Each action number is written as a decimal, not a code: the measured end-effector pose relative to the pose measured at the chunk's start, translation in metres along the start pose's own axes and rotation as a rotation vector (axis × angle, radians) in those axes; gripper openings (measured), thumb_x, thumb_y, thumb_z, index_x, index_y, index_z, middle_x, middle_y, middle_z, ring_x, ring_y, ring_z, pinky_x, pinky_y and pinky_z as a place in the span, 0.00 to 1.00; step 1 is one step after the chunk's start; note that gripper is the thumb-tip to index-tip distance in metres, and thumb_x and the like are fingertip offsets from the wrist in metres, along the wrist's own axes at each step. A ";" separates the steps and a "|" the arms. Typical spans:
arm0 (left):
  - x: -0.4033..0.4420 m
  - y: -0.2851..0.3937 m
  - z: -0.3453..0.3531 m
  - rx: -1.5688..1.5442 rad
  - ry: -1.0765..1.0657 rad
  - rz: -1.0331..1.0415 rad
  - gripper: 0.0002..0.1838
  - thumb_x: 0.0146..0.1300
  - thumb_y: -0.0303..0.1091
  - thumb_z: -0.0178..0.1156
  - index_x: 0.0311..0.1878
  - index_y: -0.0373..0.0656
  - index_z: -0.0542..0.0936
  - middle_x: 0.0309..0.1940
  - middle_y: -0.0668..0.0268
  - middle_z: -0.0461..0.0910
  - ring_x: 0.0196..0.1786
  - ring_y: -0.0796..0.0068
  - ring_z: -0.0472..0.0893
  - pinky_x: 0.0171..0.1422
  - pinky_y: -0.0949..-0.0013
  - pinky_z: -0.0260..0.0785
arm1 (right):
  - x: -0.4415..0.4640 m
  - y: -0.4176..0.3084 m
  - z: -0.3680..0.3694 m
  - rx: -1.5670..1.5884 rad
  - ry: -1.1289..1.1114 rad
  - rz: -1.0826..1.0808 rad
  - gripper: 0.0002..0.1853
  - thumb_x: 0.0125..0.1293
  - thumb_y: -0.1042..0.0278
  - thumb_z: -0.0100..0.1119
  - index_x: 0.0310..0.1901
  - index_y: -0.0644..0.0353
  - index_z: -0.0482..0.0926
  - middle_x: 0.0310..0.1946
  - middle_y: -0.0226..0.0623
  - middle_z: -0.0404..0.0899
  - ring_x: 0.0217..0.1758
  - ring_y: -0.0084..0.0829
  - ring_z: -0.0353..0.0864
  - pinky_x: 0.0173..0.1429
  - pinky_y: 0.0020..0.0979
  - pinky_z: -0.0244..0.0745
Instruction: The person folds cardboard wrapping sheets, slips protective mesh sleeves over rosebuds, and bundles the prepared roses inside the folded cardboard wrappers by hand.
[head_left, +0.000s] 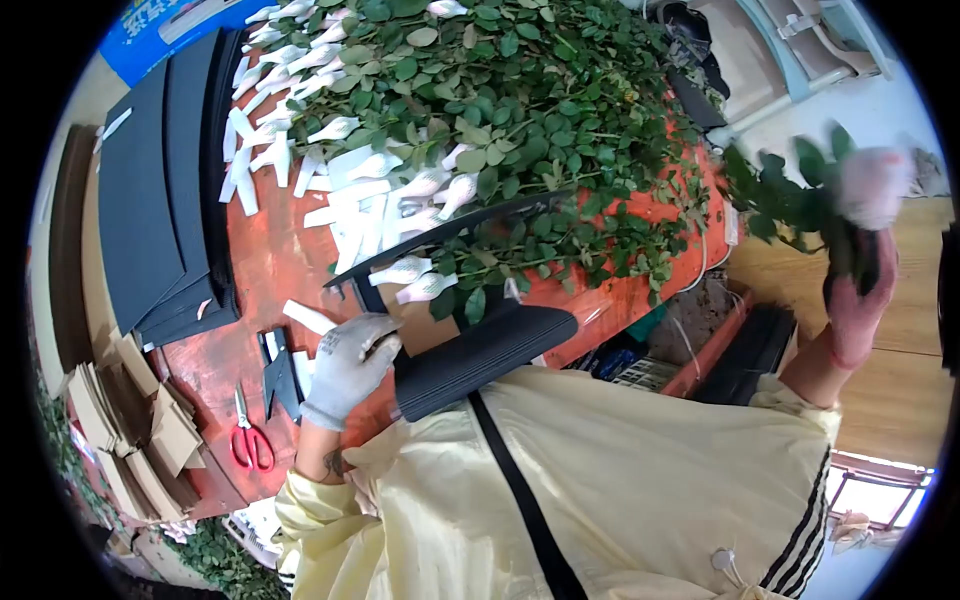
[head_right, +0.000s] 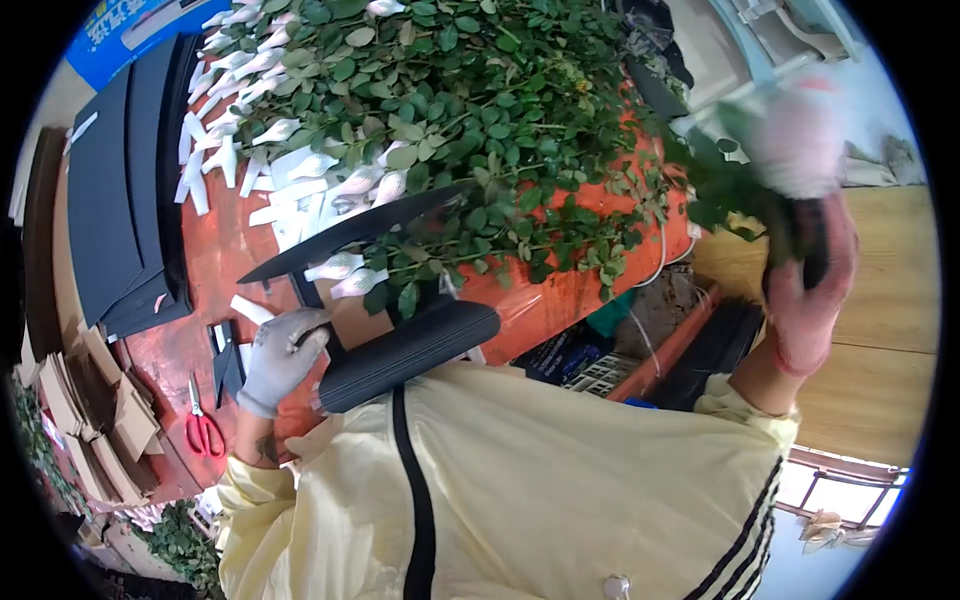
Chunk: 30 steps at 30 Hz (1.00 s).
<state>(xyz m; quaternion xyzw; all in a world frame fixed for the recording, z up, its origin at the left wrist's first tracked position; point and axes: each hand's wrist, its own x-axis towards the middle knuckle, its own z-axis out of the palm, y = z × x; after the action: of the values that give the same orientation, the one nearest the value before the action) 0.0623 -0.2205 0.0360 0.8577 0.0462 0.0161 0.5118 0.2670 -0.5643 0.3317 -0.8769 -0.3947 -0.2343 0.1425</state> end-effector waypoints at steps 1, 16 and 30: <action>0.001 -0.001 0.000 0.013 -0.003 -0.013 0.13 0.55 0.31 0.59 0.43 0.38 0.81 0.40 0.55 0.81 0.44 0.56 0.80 0.50 0.62 0.72 | 0.004 -0.017 0.011 0.024 -0.096 -0.173 0.20 0.49 0.81 0.53 0.47 0.71 0.75 0.47 0.48 0.75 0.45 0.40 0.77 0.52 0.34 0.71; -0.020 -0.027 0.020 -0.010 -0.077 -0.167 0.21 0.53 0.38 0.64 0.49 0.40 0.77 0.39 0.57 0.79 0.42 0.61 0.79 0.47 0.63 0.70 | -0.072 -0.094 0.321 0.457 -1.201 -0.632 0.18 0.54 0.72 0.48 0.49 0.54 0.74 0.43 0.41 0.78 0.45 0.42 0.79 0.47 0.39 0.74; -0.014 -0.035 0.026 0.260 -0.069 -0.060 0.11 0.58 0.45 0.56 0.31 0.47 0.77 0.28 0.63 0.76 0.36 0.60 0.78 0.37 0.57 0.68 | -0.064 -0.117 0.318 0.287 -1.178 -0.801 0.11 0.55 0.63 0.56 0.36 0.60 0.71 0.31 0.40 0.76 0.34 0.38 0.80 0.37 0.38 0.74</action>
<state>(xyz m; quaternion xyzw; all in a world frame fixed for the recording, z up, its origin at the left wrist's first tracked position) 0.0482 -0.2285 -0.0068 0.9152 0.0559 -0.0346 0.3977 0.2360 -0.3899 0.0362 -0.6185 -0.7236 0.2965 -0.0766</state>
